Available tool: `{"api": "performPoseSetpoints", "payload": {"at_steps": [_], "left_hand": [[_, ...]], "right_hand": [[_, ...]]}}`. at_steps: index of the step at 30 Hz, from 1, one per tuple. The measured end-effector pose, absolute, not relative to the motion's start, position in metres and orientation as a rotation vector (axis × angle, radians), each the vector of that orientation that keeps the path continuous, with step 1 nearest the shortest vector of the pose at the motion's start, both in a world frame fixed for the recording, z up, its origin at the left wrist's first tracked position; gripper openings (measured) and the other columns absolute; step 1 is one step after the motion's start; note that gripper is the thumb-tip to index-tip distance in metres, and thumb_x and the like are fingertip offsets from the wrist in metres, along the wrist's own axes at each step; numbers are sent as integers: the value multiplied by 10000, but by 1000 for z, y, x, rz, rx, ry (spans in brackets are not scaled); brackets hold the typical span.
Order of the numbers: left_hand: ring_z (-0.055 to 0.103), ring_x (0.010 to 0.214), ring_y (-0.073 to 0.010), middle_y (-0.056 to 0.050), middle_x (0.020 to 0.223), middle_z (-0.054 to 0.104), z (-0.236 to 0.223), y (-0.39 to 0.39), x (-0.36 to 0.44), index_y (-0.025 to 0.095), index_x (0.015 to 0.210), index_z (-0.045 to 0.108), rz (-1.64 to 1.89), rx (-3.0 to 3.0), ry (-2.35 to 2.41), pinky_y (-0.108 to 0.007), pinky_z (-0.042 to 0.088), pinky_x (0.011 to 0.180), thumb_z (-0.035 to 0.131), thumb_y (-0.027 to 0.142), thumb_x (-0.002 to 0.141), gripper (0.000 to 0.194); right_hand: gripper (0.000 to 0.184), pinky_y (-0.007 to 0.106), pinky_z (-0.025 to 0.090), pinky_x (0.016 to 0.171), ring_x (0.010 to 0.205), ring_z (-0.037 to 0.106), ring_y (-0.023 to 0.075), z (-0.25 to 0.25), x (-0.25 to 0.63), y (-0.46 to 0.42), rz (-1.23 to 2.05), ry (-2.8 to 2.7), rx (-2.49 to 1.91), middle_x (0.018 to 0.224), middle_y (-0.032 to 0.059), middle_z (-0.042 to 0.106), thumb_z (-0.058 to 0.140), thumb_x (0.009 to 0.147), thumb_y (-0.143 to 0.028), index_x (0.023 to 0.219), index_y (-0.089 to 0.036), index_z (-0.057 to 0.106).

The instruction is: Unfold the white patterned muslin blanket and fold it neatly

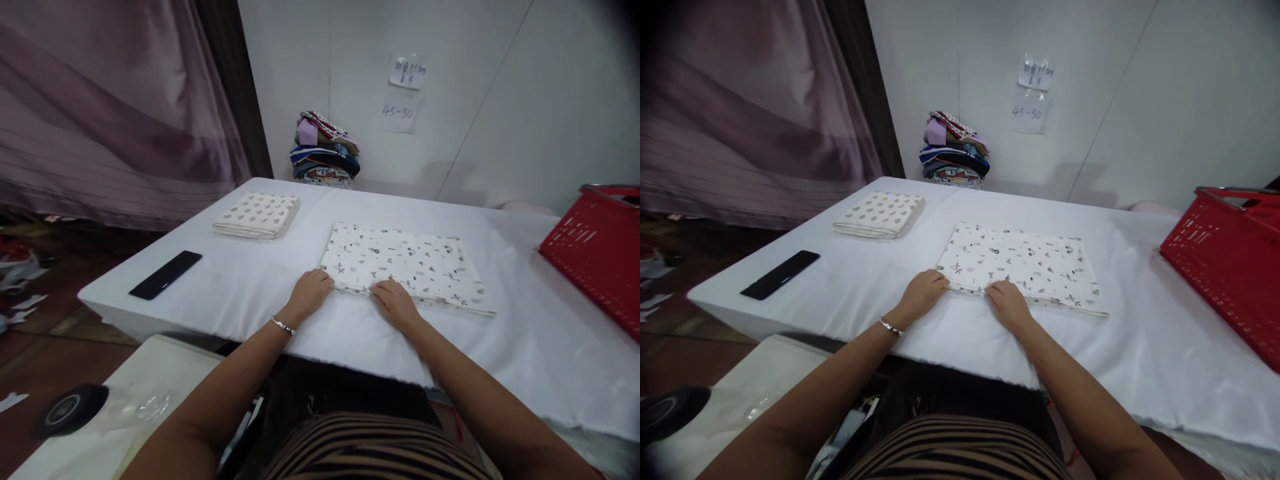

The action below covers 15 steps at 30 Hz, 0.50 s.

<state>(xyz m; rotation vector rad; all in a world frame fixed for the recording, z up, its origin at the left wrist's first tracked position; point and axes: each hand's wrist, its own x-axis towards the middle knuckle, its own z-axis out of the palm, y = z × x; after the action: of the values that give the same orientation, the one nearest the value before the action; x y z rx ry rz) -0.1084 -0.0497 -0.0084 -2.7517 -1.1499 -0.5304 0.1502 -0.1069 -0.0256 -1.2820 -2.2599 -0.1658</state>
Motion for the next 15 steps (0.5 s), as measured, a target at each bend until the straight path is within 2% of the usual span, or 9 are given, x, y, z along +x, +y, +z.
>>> {"api": "performPoseSetpoints", "payload": {"at_steps": [4,11,15], "left_hand": [[506,976,-189,-50,1002,597,-4,-50,-114,193,979,600,-531,-2799,-1141,-324,416,789,495,224,877,149],[496,998,-200,-64,1005,609,4,-46,-114,188,960,608,-569,-2663,-1113,-334,403,798,445,171,892,178],[508,961,-192,-52,971,612,-3,-47,-114,191,908,620,-462,-2678,-1106,-310,410,751,461,151,879,166]], "right_hand": [[241,372,429,794,886,535,214,-27,151,-106,-133,-2265,-1299,965,101,623,425,919,-266,1023,-176,623],[250,345,426,762,849,533,205,-29,151,-104,-185,-2232,-1293,938,96,631,403,925,-213,999,-167,637],[244,341,420,748,850,529,208,-29,150,-104,-224,-2261,-1333,940,97,633,415,918,-197,994,-162,644]]}}
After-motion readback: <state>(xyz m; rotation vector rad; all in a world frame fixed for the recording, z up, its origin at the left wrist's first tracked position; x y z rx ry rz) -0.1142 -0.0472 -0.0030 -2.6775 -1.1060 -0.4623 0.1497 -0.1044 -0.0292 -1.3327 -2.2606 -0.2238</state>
